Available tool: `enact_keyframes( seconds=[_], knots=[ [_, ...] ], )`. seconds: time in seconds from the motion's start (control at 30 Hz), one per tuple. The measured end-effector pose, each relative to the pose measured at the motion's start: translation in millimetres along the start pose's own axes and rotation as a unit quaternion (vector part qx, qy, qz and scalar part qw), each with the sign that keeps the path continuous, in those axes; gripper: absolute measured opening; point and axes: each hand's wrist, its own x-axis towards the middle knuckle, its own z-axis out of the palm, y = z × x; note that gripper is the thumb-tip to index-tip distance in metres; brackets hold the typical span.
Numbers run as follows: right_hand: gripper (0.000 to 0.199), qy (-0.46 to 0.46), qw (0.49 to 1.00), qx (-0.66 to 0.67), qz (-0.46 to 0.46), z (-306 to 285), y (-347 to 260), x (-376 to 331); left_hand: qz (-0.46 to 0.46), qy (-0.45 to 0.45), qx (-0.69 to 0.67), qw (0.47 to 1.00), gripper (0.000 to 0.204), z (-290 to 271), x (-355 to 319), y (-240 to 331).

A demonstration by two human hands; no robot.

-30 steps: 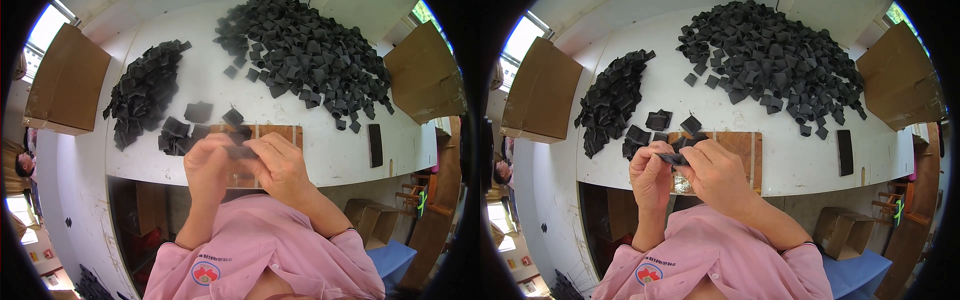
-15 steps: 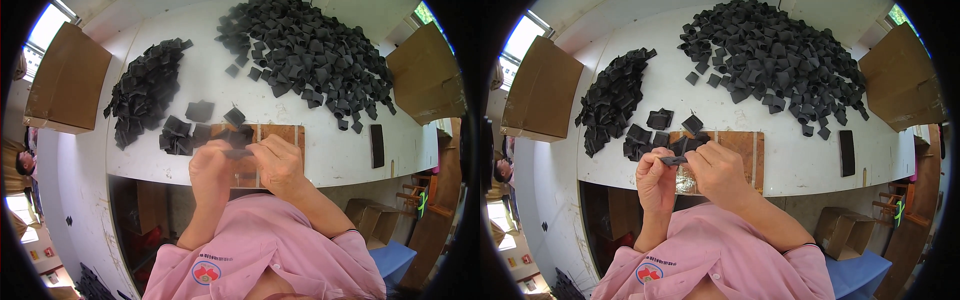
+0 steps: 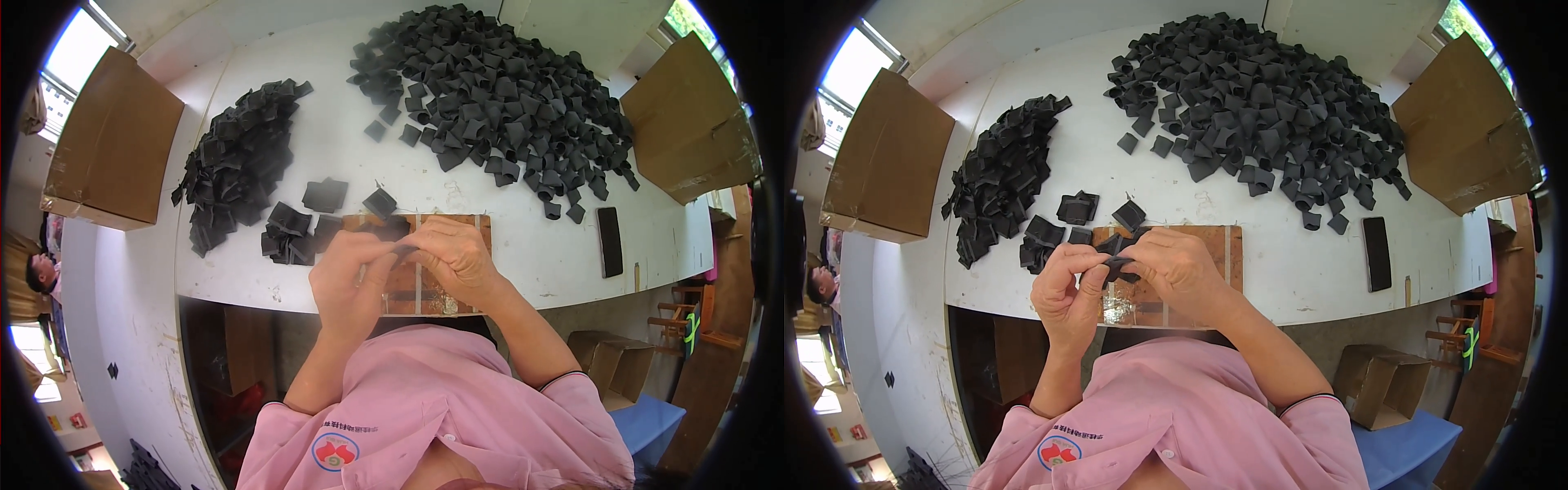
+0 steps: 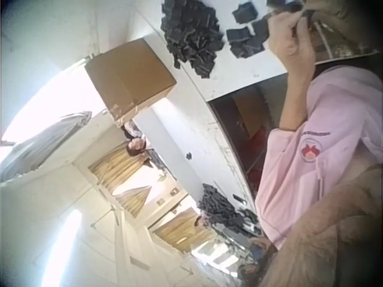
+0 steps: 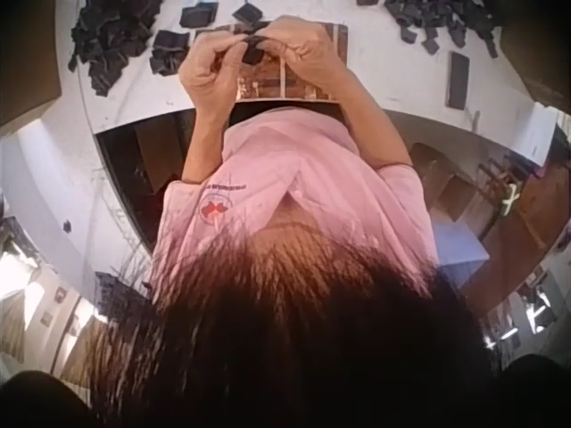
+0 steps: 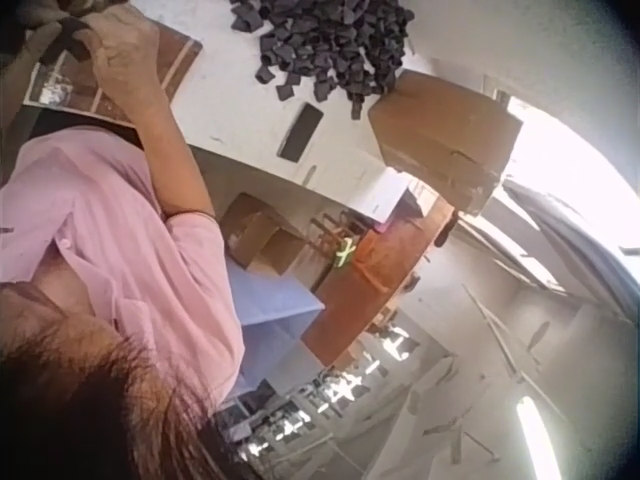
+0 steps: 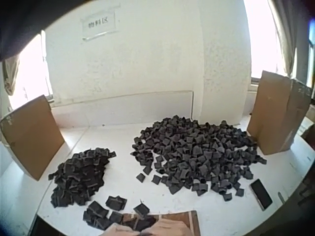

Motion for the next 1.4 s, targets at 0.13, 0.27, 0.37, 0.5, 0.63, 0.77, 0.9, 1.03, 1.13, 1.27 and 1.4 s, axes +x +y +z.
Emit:
enact_keyframes(
  seconds=[0.13, 0.27, 0.37, 0.5, 0.63, 0.77, 0.9, 1.03, 1.13, 1.27, 1.4],
  knots=[
    [0.016, -0.008, 0.993, -0.112, -0.032, 2, -16, 6, -0.011, 0.069, -0.019, 0.997, 0.005, 0, -6, -19],
    [0.018, 0.016, 0.983, -0.183, -0.024, 3, -24, 5, 0.027, 0.083, -0.011, 0.996, 0.005, 7, -7, -28],
    [0.021, 0.009, 0.987, -0.161, 0.004, -2, -30, 3, 0.041, 0.091, -0.013, 0.995, 0.005, 12, -7, -27],
    [0.021, 0.021, 0.987, -0.158, -0.02, 1, -26, 2, 0.058, 0.084, -0.011, 0.995, 0.007, 10, -8, -26],
    [0.019, 0.102, 0.977, -0.171, -0.074, 17, -9, -6, 0.075, 0.071, 0.0, 0.995, 0.008, 10, -8, -23],
    [0.02, 0.133, 0.97, -0.184, -0.092, 24, -5, -6, 0.114, 0.085, 0.034, 0.989, 0.007, 12, -9, -28],
    [0.022, 0.118, 0.967, -0.201, -0.099, 19, -5, -4, 0.15, 0.09, 0.028, 0.984, 0.005, 13, -3, -37],
    [0.017, 0.06, 0.98, -0.164, -0.095, -4, -8, 8, -0.129, 0.102, -0.036, 0.986, 0.019, 16, 19, -57],
    [0.019, 0.107, 0.971, 0.136, 0.163, -32, 5, 40, -0.189, 0.047, 0.201, 0.96, 0.024, 24, 36, -128],
    [0.022, 0.237, 0.934, 0.09, 0.252, -29, 34, 35, -0.255, -0.131, 0.386, 0.877, 0.02, 27, 43, -167],
    [0.02, 0.074, 0.937, 0.098, 0.327, -7, 14, -16, -0.091, -0.037, 0.308, 0.946, 0.01, 13, 33, -176]
  ],
)
